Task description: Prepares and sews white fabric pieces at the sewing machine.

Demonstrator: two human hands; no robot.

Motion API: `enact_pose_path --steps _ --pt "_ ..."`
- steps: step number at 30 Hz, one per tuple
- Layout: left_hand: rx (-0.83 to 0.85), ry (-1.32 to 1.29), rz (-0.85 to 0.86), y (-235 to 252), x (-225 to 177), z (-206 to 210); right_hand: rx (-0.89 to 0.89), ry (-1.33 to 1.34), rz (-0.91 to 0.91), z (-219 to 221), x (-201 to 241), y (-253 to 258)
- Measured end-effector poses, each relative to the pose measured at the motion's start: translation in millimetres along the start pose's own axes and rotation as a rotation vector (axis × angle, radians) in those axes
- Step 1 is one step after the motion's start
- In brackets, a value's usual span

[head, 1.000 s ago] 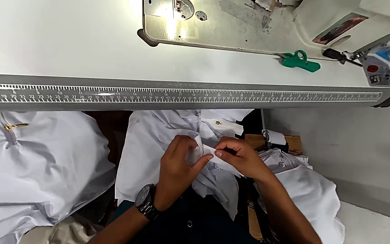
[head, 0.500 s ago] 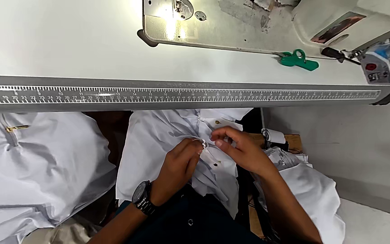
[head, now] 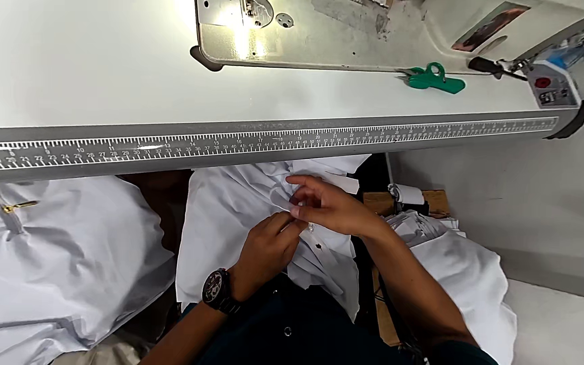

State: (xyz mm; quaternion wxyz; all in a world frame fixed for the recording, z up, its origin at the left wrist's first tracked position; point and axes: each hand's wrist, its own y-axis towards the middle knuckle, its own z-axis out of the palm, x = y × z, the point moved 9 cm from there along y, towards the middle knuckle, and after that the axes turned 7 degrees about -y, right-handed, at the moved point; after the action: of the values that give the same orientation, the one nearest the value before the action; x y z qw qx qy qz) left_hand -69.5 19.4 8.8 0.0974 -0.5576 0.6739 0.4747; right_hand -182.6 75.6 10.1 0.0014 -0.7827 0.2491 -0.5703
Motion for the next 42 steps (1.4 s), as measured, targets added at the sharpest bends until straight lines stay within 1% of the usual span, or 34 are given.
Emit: enact_pose_path --steps 2,4,6,7,9,12,14,17,19,21,22,25,30,32,38,42 --pt "-0.003 -0.056 0.001 -2 0 -2 0.060 -0.032 0.038 6 -1 4" --pt "-0.004 -0.091 -0.008 -4 2 -3 0.049 -0.212 0.066 6 8 6" --pt "-0.014 -0.125 -0.019 -5 5 -5 -0.065 -0.412 0.052 -2 20 3" --pt "-0.014 -0.156 -0.032 -5 6 -7 -0.127 -0.439 0.029 -8 23 0" --pt "-0.019 -0.244 -0.074 -4 8 -13 -0.207 -0.321 -0.013 -21 17 -13" --pt "-0.016 -0.453 -0.160 -2 18 -18 -0.247 -0.003 -0.067 -32 4 -50" --pt "-0.002 -0.587 -0.205 -3 25 -17 -0.239 0.123 -0.113 -22 -5 -81" --pt "0.063 -0.690 -0.268 -2 30 -13 -0.241 0.202 -0.168 7 -18 -109" --pt "0.102 -0.704 -0.300 -2 31 -13 -0.390 0.233 -0.117 25 -27 -117" --pt "0.132 -0.682 -0.318 -2 28 -14 -0.592 0.227 0.014 37 -42 -120" --pt "0.143 -0.674 -0.323 -1 26 -14 -0.639 0.219 0.074 42 -47 -120" --pt "0.148 -0.658 -0.321 0 26 -19 -0.629 0.156 0.185 48 -55 -117" --pt "0.140 -0.620 -0.294 2 26 -26 -0.609 0.073 0.241 40 -52 -119" --pt "0.118 -0.635 -0.267 4 28 -26 -0.589 0.075 0.233 40 -50 -117" --pt "0.121 -0.679 -0.263 4 28 -28 -0.542 0.063 0.205 46 -51 -110" --pt "0.111 -0.682 -0.273 3 31 -29 -0.561 0.041 0.123 47 -45 -104"
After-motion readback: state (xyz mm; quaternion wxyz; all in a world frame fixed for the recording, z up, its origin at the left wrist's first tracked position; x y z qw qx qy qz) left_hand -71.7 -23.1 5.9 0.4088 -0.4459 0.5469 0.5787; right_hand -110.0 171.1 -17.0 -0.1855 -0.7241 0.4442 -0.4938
